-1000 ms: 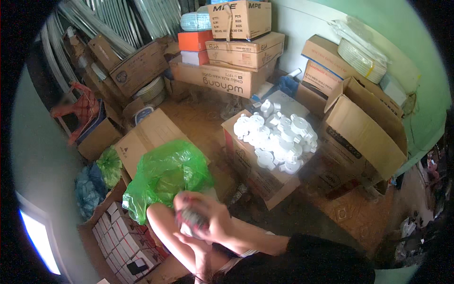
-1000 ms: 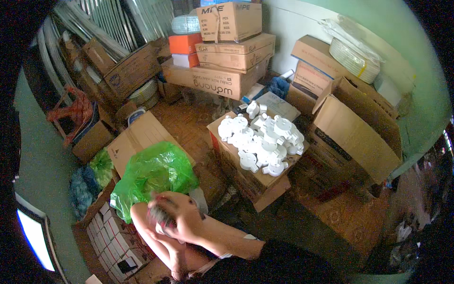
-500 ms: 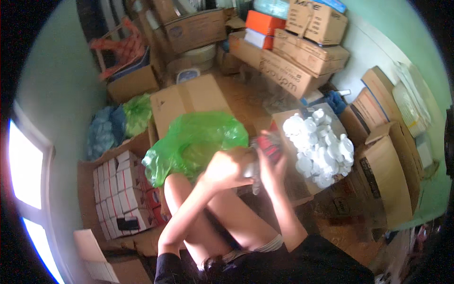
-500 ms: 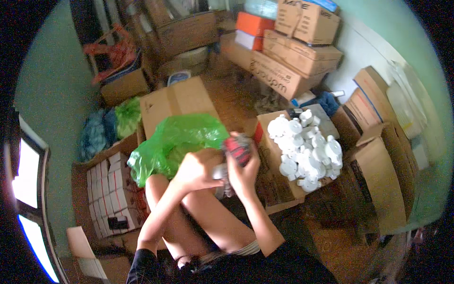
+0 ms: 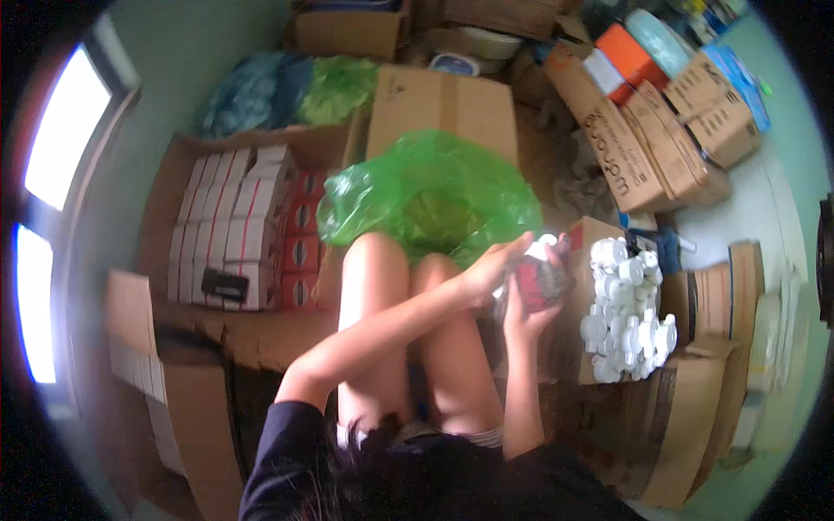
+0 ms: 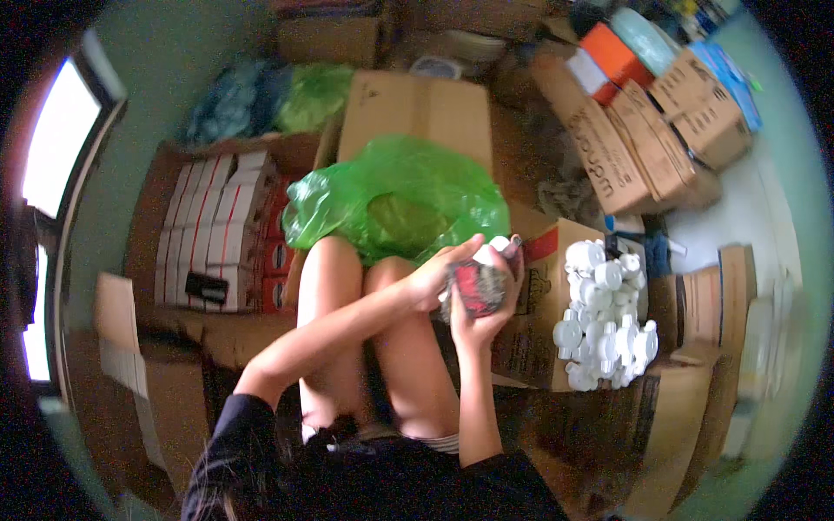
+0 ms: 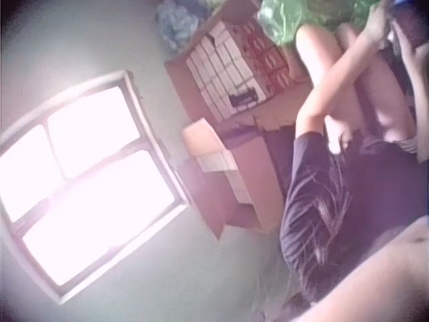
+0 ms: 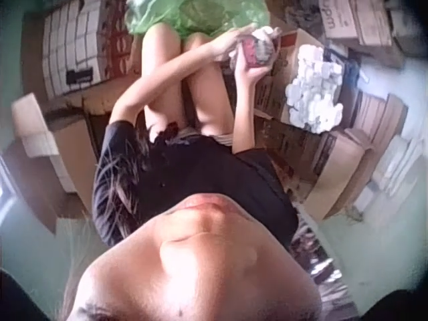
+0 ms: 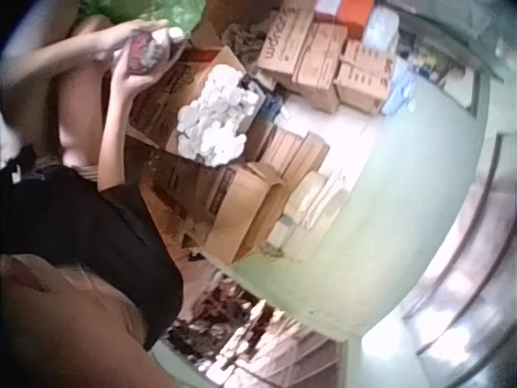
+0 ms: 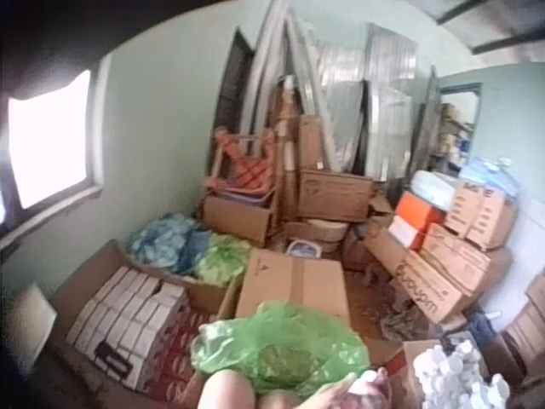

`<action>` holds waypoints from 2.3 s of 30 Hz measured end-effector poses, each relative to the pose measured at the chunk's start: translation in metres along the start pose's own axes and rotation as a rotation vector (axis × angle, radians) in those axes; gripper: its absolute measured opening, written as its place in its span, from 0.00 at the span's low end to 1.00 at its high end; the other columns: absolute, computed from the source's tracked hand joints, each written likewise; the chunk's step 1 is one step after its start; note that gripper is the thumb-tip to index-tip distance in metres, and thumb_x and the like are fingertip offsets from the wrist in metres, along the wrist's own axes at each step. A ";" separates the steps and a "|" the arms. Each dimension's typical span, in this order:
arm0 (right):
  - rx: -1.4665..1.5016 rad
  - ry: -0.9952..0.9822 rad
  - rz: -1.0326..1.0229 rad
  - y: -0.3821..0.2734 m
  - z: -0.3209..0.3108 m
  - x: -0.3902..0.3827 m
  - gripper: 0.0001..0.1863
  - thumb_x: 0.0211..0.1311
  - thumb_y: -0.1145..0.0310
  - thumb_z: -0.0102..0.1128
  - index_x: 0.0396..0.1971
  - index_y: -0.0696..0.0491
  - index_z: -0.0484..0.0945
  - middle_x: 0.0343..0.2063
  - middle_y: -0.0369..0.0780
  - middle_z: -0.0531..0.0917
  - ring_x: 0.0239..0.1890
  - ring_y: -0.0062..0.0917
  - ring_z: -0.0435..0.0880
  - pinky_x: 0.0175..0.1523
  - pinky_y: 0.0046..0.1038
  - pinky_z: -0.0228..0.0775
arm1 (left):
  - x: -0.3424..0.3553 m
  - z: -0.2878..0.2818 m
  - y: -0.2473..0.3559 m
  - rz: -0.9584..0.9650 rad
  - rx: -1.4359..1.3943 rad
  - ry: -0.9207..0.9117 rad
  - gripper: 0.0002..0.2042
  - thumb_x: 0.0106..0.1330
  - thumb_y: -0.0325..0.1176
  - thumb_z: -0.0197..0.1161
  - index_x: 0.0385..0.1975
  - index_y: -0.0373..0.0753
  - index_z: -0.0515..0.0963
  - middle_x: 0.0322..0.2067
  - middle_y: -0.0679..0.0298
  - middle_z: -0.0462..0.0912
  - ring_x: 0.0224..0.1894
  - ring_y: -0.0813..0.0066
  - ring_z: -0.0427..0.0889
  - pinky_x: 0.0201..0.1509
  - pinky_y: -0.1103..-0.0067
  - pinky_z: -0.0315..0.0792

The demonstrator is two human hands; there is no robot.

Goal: Picking up white plastic components from a box and placing them into a green plastic bag, then tying the bag.

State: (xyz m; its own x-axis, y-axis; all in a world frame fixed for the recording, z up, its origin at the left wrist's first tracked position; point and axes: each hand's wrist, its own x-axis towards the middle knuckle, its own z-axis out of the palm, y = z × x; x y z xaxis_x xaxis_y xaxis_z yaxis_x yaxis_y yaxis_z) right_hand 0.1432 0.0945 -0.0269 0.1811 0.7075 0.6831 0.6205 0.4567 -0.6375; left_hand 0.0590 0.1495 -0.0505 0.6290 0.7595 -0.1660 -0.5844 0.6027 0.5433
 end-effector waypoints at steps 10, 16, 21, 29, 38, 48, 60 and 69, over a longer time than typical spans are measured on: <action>0.122 0.061 0.453 0.067 -0.031 0.039 0.23 0.56 0.64 0.61 0.47 0.62 0.72 0.45 0.46 0.77 0.46 0.31 0.76 0.52 0.32 0.68 | -0.023 -0.010 0.031 -0.083 0.728 -0.322 0.23 0.62 0.52 0.55 0.31 0.33 0.79 0.23 0.69 0.78 0.23 0.80 0.74 0.25 0.80 0.70; 0.329 -0.092 0.942 0.082 -0.052 0.081 0.30 0.51 0.46 0.48 0.47 0.52 0.72 0.38 0.38 0.75 0.34 0.25 0.74 0.34 0.30 0.69 | 0.006 -0.032 0.044 -0.045 0.769 -0.083 0.21 0.58 0.49 0.58 0.26 0.33 0.79 0.24 0.62 0.80 0.23 0.73 0.77 0.26 0.79 0.70; 0.454 -0.678 0.295 -0.116 0.034 0.060 0.27 0.48 0.66 0.51 0.52 0.57 0.66 0.47 0.43 0.72 0.43 0.28 0.74 0.52 0.31 0.66 | -0.013 -0.042 0.057 0.100 0.618 0.572 0.19 0.62 0.46 0.51 0.26 0.34 0.79 0.22 0.58 0.81 0.23 0.68 0.80 0.25 0.72 0.75; 0.900 -1.113 -0.724 -0.349 0.174 -0.017 0.33 0.40 0.60 0.68 0.51 0.52 0.72 0.44 0.49 0.77 0.50 0.42 0.74 0.55 0.35 0.65 | -0.016 -0.036 0.043 0.555 0.726 0.643 0.20 0.64 0.46 0.49 0.26 0.34 0.79 0.21 0.59 0.80 0.23 0.70 0.79 0.25 0.72 0.75; 0.166 -0.680 -0.491 -0.213 0.097 0.024 0.29 0.55 0.64 0.62 0.57 0.52 0.66 0.58 0.47 0.67 0.61 0.36 0.64 0.64 0.34 0.54 | -0.022 -0.060 0.042 0.931 0.721 0.570 0.21 0.66 0.46 0.46 0.27 0.33 0.79 0.20 0.59 0.80 0.22 0.71 0.78 0.25 0.73 0.74; 0.767 -0.498 0.739 0.012 0.023 0.021 0.25 0.54 0.71 0.64 0.51 0.52 0.65 0.45 0.39 0.72 0.46 0.24 0.73 0.46 0.27 0.68 | 0.000 -0.050 0.032 0.501 1.009 0.281 0.21 0.64 0.47 0.54 0.33 0.29 0.76 0.34 0.50 0.77 0.39 0.65 0.74 0.45 0.72 0.69; -0.044 -1.051 0.795 0.161 0.195 0.047 0.43 0.33 0.62 0.75 0.55 0.52 0.65 0.40 0.46 0.78 0.36 0.32 0.79 0.34 0.33 0.74 | -0.065 -0.104 0.107 0.180 1.668 1.451 0.12 0.52 0.29 0.56 0.33 0.30 0.66 0.35 0.45 0.78 0.39 0.49 0.80 0.46 0.57 0.69; 0.161 -0.656 0.439 0.101 0.116 -0.007 0.34 0.48 0.59 0.64 0.56 0.51 0.65 0.55 0.43 0.70 0.55 0.35 0.71 0.53 0.35 0.69 | -0.069 -0.100 0.144 0.836 0.727 0.691 0.18 0.63 0.33 0.57 0.51 0.32 0.72 0.45 0.59 0.77 0.44 0.74 0.75 0.46 0.80 0.69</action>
State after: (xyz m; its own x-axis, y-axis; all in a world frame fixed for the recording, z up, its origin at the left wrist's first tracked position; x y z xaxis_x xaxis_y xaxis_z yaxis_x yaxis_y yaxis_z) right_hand 0.1159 0.1982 -0.1375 -0.1332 0.9902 0.0417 0.4701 0.1002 -0.8769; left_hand -0.1199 0.2086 -0.0425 -0.3064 0.9368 0.1687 -0.1218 -0.2143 0.9691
